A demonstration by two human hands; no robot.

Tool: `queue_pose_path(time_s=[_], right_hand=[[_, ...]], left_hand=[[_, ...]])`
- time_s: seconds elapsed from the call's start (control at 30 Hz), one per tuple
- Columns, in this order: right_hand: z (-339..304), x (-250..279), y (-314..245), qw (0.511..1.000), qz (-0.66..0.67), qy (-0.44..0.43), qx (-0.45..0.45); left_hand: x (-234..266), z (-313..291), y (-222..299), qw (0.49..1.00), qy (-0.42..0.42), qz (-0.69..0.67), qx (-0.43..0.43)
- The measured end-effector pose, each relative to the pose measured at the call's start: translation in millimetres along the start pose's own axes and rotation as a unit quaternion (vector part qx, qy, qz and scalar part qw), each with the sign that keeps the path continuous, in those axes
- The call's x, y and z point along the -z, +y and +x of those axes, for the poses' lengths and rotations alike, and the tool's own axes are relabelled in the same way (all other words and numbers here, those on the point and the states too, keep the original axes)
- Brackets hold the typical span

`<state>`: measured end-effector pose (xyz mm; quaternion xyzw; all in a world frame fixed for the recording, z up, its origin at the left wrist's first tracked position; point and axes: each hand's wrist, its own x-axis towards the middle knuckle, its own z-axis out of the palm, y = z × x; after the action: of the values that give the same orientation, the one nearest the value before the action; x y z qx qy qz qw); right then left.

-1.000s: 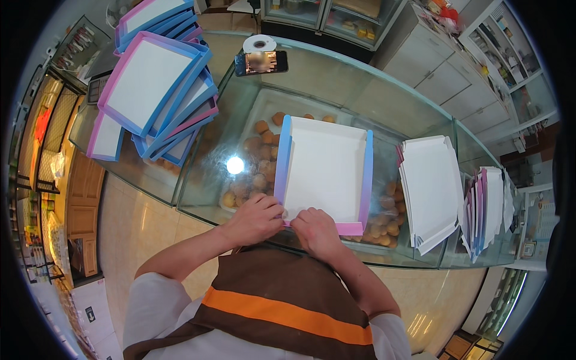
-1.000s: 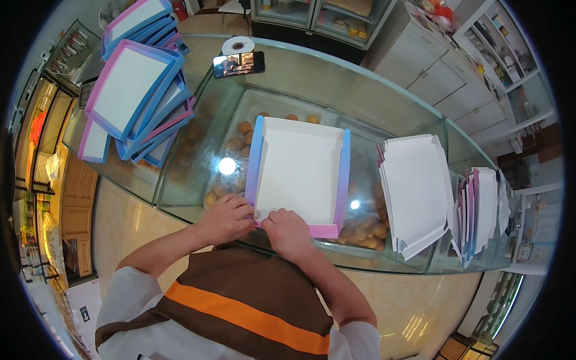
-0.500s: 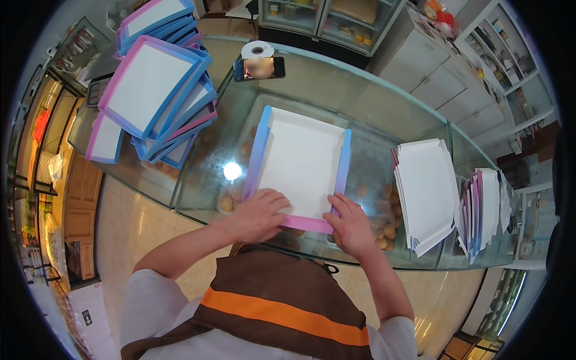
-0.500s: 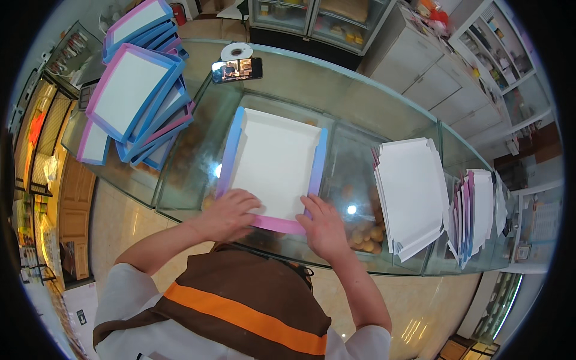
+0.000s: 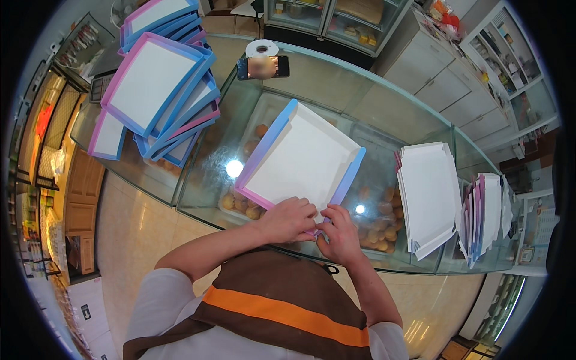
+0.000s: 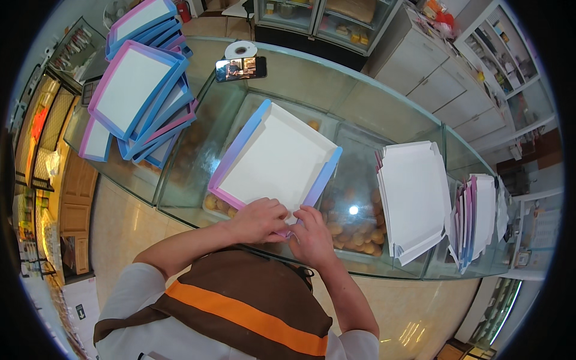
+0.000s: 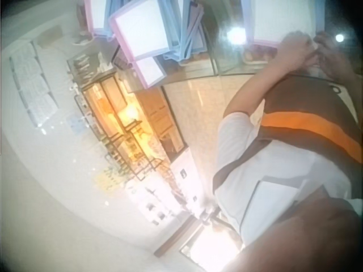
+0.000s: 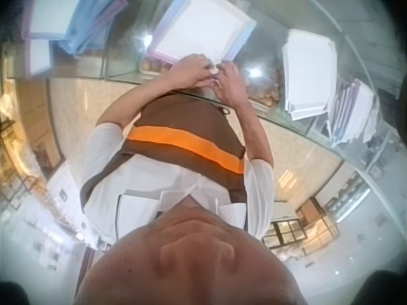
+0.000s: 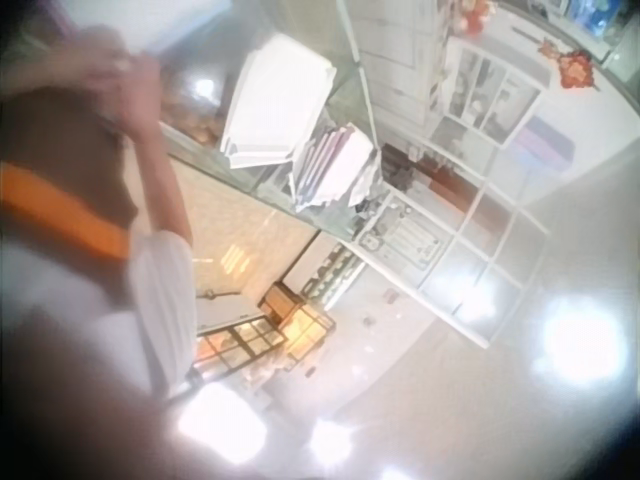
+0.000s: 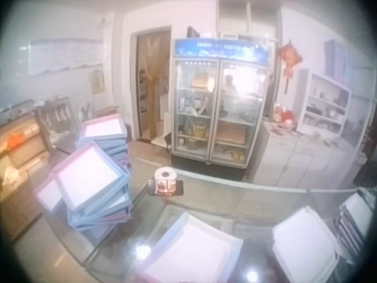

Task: The person assembles multiple small cardboard boxes by folding and tucking flaps. They repeatedly pick up flat box blanks, fold the sides, and secure the flaps to form finished boxes, stacking them on the counter.

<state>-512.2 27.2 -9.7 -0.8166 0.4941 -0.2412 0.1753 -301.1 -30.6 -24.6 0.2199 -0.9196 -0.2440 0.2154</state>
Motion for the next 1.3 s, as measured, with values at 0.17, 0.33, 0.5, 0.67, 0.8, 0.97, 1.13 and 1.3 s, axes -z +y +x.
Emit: queue_pose_path(time_s=[0.17, 0.33, 0.5, 0.67, 0.8, 0.97, 1.13, 1.3], right_hand=[[-5.4, -0.4, -9.1, 0.998, 0.047, 0.029, -0.039], [-10.6, -9.8, -3.8, 1.000, -0.003, 0.000, 0.029], [-8.9, -8.2, -7.4, 0.999, -0.011, -0.006, 0.031], [16.0, 37.5, -49.3, 0.988, 0.077, 0.134, 0.002], [17.4, 53.7, -24.3, 0.916, 0.172, 0.343, -0.120], [8.7, 62.1, 29.0, 0.709, 0.543, 0.378, -0.244], [11.5, 78.5, 10.9, 0.614, 0.645, 0.380, -0.250], [5.8, 76.6, 5.2, 0.731, 0.555, 0.317, -0.239]], left_hand=[[-15.6, -6.4, 0.2, 0.995, -0.001, 0.086, -0.054], [-17.7, -6.9, -4.4, 0.994, 0.012, 0.065, -0.085], [5.1, -6.3, 10.8, 0.994, 0.062, 0.051, -0.077], [31.8, -7.4, 27.8, 0.977, 0.208, 0.055, -0.004], [48.1, -2.3, 38.9, 0.828, 0.509, -0.212, 0.098], [76.5, -14.1, 33.0, 0.533, 0.493, -0.665, 0.175], [64.2, -67.3, -17.7, 0.696, 0.239, -0.608, 0.299], [122.3, -35.7, 8.8, 0.825, 0.250, -0.471, 0.186]])
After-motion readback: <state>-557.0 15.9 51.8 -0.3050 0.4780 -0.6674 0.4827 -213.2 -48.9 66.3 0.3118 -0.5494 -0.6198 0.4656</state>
